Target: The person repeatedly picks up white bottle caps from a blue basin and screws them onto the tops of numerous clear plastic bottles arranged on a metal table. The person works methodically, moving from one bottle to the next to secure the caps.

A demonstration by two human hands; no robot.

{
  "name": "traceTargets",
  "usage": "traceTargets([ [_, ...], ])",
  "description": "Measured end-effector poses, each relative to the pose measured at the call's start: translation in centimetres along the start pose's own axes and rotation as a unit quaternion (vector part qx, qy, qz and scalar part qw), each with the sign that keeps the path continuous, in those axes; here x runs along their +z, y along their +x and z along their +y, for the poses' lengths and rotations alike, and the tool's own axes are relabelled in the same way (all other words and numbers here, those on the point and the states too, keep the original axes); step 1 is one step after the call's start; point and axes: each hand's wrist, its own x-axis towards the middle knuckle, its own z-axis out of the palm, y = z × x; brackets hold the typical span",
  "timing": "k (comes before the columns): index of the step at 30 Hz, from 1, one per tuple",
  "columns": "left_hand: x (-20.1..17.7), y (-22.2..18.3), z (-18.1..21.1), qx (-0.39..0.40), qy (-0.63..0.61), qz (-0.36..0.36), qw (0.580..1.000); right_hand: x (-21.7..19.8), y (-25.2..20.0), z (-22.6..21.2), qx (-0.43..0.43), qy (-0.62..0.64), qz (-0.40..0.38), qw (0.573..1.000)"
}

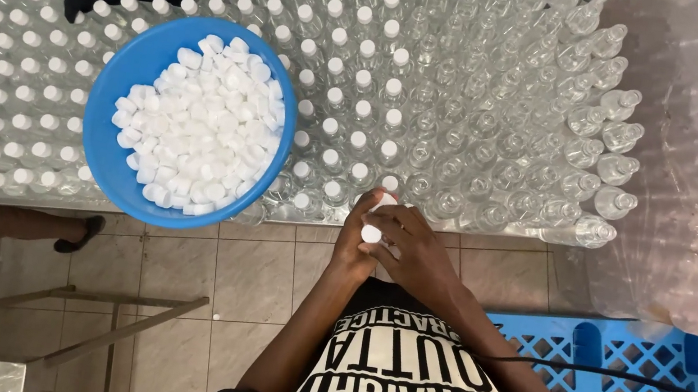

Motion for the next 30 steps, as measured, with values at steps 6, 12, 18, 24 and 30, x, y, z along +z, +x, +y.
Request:
traceTargets([
  [6, -0.3, 0.9, -0.6, 0.002, 0.001, 0.003, 1.0, -1.8, -0.3, 2.2, 0.142, 0.061, 0.103, 0.983],
  [12, 0.4, -1.3, 2.7, 0.047, -0.019, -0.008, 0.999, -2.1, -3.5, 11.8, 0.257, -0.077, 0.107, 0.957],
  [18, 0.2, -1.8, 3.4, 0.047, -0.012, -0.013, 0.999, 0.0, -3.7, 13.9, 0.273, -0.126, 0.081, 0.95],
  [24, -1.2, -0.2, 2.6, 0.032, -0.003, -0.03, 0.999, -1.5, -2.4, 11.6, 0.425, 0.006, 0.052, 0.904],
  [30, -0.9, -0.7, 3.2, 0.035, 0.006, -0.03, 0.999, -2.2, -0.3, 7.9, 0.476, 0.214, 0.117, 0.845],
])
